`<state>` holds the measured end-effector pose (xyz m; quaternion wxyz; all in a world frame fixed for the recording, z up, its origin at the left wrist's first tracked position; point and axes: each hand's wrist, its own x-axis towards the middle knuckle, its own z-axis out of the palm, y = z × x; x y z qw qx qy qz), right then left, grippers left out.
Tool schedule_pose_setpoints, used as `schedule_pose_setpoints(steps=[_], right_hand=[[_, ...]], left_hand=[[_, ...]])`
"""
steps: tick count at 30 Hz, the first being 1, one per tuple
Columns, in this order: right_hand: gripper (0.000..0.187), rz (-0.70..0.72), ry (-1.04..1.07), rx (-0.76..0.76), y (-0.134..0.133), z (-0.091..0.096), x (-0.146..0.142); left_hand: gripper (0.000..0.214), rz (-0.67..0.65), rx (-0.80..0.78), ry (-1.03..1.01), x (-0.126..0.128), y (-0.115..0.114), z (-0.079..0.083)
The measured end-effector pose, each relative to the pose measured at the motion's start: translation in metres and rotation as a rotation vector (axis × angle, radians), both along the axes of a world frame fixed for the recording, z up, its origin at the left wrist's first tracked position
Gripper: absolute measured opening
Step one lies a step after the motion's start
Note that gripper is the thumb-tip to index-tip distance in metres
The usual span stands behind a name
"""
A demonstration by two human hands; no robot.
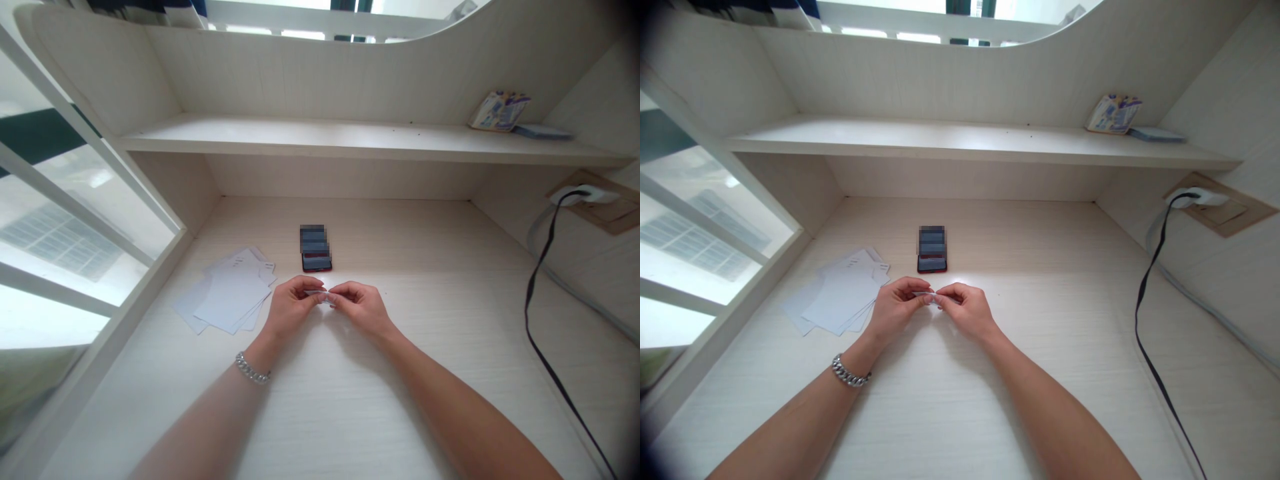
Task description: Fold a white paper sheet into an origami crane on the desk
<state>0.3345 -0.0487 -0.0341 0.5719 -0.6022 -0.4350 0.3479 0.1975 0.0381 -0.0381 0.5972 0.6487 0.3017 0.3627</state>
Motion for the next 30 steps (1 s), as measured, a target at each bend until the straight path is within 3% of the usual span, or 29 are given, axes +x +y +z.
schedule_pose_setpoints(steps=[14, 22, 30], right_hand=[[0.017, -0.003, -0.056, 0.008, 0.0003, -0.0002, 0.0012], [0.025, 0.061, 0.165, -0.096, 0.004, -0.0053, 0.0041], [0.026, 0.045, 0.188, -0.136, 0.0058, -0.0056, 0.0054]], left_hand=[[0.028, -0.027, -0.074, -0.025, -0.0001, 0.0015, -0.0014], [0.029, -0.018, -0.152, -0.048, 0.001, 0.0025, -0.0027], [0.03, -0.045, -0.225, -0.017, 0.001, 0.0045, -0.0033]])
